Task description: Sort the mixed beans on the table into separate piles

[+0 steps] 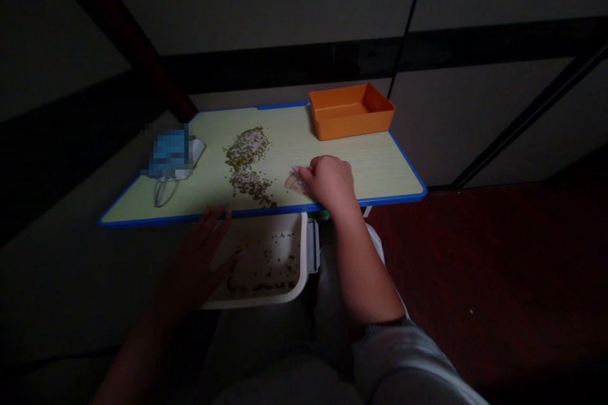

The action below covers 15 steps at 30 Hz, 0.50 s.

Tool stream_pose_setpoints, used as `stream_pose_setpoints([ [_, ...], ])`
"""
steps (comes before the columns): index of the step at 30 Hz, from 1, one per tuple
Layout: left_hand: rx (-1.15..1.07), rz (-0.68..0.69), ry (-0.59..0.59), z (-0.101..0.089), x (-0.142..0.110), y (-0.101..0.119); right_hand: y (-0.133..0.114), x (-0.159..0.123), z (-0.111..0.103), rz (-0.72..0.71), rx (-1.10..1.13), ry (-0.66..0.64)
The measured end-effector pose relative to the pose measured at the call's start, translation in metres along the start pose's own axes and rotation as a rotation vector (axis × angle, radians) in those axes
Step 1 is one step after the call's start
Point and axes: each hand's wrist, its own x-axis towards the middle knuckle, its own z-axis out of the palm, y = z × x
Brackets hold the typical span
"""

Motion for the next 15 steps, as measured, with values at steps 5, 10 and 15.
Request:
stream_pose_setpoints([
  [5, 0.009, 0.002, 0.015, 0.0013, -0.0005, -0.0002, 0.0015, -0.0018, 0.0004, -0.020, 0.013, -0.032],
  [10, 0.009, -0.002, 0.010, 0.0028, -0.0006, -0.0005, 0.0014, -0.0031, -0.0004, -0.054, 0.038, -0.069],
  [15, 0.009, 0.008, 0.011, 0.0024, -0.0001, -0.0006, -0.0009, -0.0037, 0.0001, -0.091, 0.100, -0.099],
])
